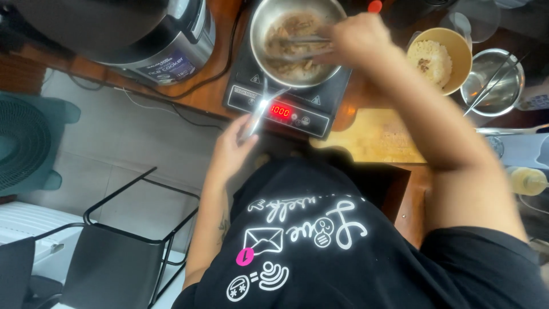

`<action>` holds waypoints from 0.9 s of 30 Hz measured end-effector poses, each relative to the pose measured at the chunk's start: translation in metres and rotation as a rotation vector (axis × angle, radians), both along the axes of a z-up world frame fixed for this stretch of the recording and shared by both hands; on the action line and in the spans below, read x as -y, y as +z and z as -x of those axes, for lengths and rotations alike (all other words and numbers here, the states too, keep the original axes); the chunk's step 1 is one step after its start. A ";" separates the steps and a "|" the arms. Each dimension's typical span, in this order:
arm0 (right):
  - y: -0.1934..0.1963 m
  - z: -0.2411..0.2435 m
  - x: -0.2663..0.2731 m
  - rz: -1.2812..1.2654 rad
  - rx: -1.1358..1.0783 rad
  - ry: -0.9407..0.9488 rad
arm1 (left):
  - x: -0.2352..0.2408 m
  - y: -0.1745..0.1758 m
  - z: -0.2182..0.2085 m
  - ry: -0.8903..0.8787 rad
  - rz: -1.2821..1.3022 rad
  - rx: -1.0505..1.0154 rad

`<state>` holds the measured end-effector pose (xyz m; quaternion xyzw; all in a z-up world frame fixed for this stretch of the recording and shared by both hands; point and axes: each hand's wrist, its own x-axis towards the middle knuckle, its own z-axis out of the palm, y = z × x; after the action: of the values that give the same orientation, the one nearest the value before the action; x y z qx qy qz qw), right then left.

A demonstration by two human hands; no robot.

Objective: A person is assembling a food bowl by transferring cooked meat from a pan into a bowl and adding other ingredients using tongs and a spoon.

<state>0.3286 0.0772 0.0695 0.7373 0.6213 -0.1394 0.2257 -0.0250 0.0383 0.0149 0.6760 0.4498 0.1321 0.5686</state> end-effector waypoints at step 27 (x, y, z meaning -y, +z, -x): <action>-0.011 -0.033 0.060 -0.223 0.433 -0.034 | 0.000 0.003 0.001 -0.001 0.055 0.072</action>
<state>0.3617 0.0176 0.0587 0.7807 0.5576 0.0874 0.2684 -0.0263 0.0387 0.0181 0.6552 0.4319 0.1437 0.6029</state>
